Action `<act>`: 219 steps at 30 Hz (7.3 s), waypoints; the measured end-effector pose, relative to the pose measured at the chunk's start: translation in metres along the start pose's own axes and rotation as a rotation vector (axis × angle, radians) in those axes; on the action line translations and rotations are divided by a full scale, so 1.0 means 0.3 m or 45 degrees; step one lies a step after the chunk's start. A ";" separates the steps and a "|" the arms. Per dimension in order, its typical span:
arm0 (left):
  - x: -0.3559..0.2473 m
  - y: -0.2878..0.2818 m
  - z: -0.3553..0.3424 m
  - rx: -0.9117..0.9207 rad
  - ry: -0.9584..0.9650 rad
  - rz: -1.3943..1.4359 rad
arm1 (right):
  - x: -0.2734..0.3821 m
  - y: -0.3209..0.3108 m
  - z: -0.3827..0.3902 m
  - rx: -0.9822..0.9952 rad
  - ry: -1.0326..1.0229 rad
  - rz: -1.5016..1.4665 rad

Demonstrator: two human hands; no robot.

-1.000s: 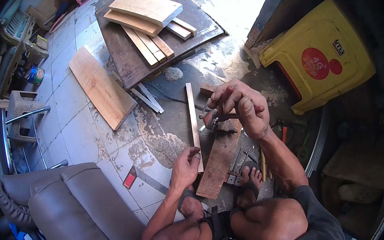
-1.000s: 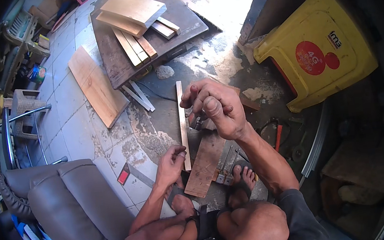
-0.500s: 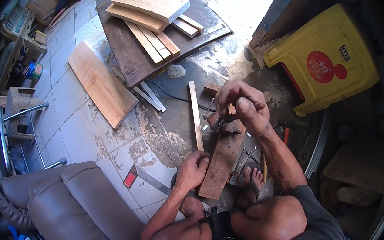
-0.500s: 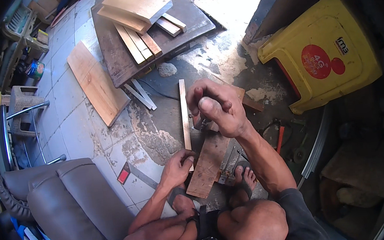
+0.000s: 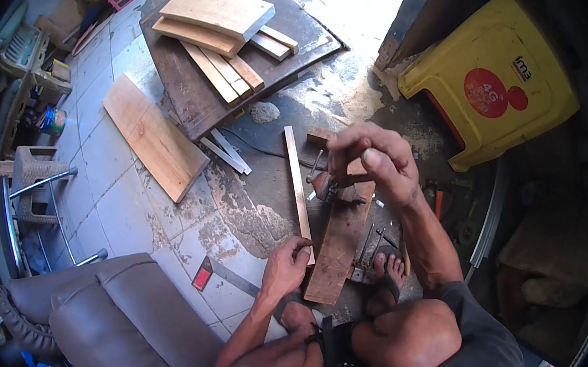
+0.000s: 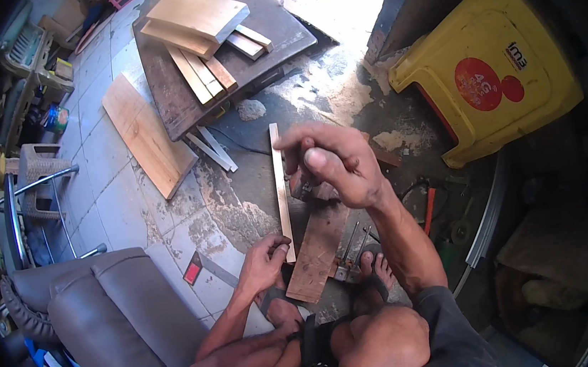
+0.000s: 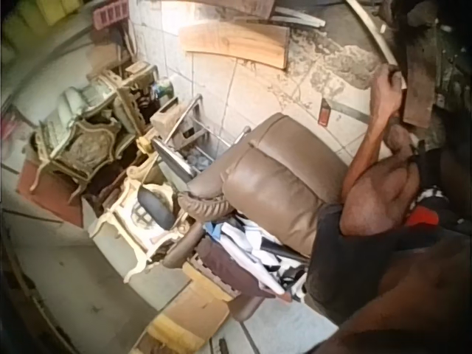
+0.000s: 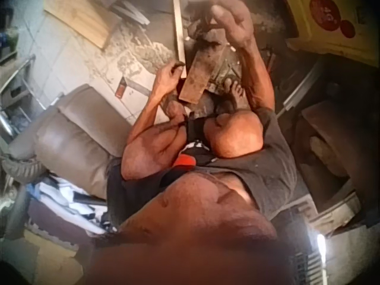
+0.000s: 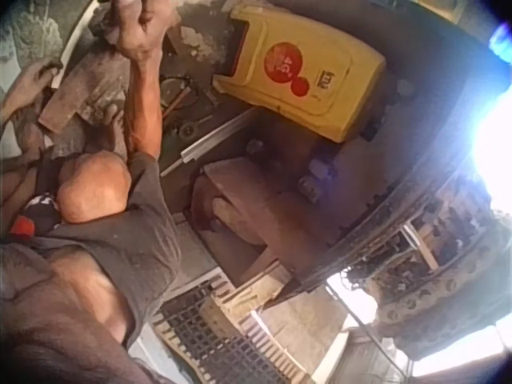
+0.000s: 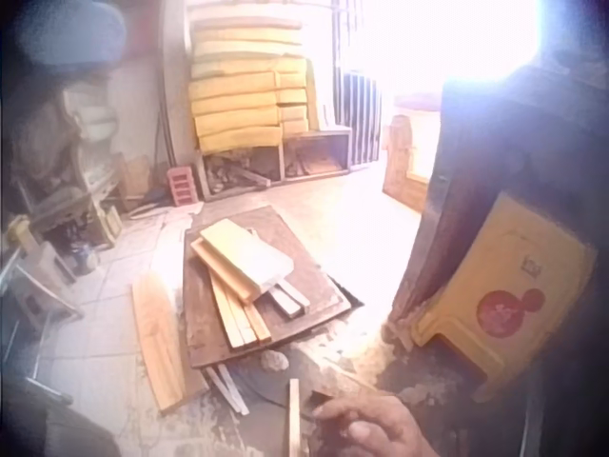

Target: The person hammers a metal pin into a hinge component on a wooden block and then uses pliers to bend the metal piece.

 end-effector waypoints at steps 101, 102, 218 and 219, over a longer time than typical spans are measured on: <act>-0.313 -0.259 -0.265 -0.397 0.629 1.659 | -0.016 0.093 0.495 -0.124 0.418 1.614; -0.313 -0.260 -0.266 -0.400 0.626 1.657 | -0.028 0.089 0.498 -0.142 0.394 1.611; -0.130 -0.061 -0.709 -0.487 0.805 -0.131 | -0.362 -0.021 0.465 -0.412 0.676 1.301; -0.126 -0.055 -0.670 -0.364 0.790 0.037 | -0.357 -0.033 0.470 -0.413 0.681 1.318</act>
Point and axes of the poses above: each hand's wrist, its own z-axis away from the middle knuckle, its own y-axis out of the palm, x = y × z, the point moved 2 cm from there along -z, towards the middle knuckle, and after that the axes turned 12 degrees about -z, right-handed, at the moved point
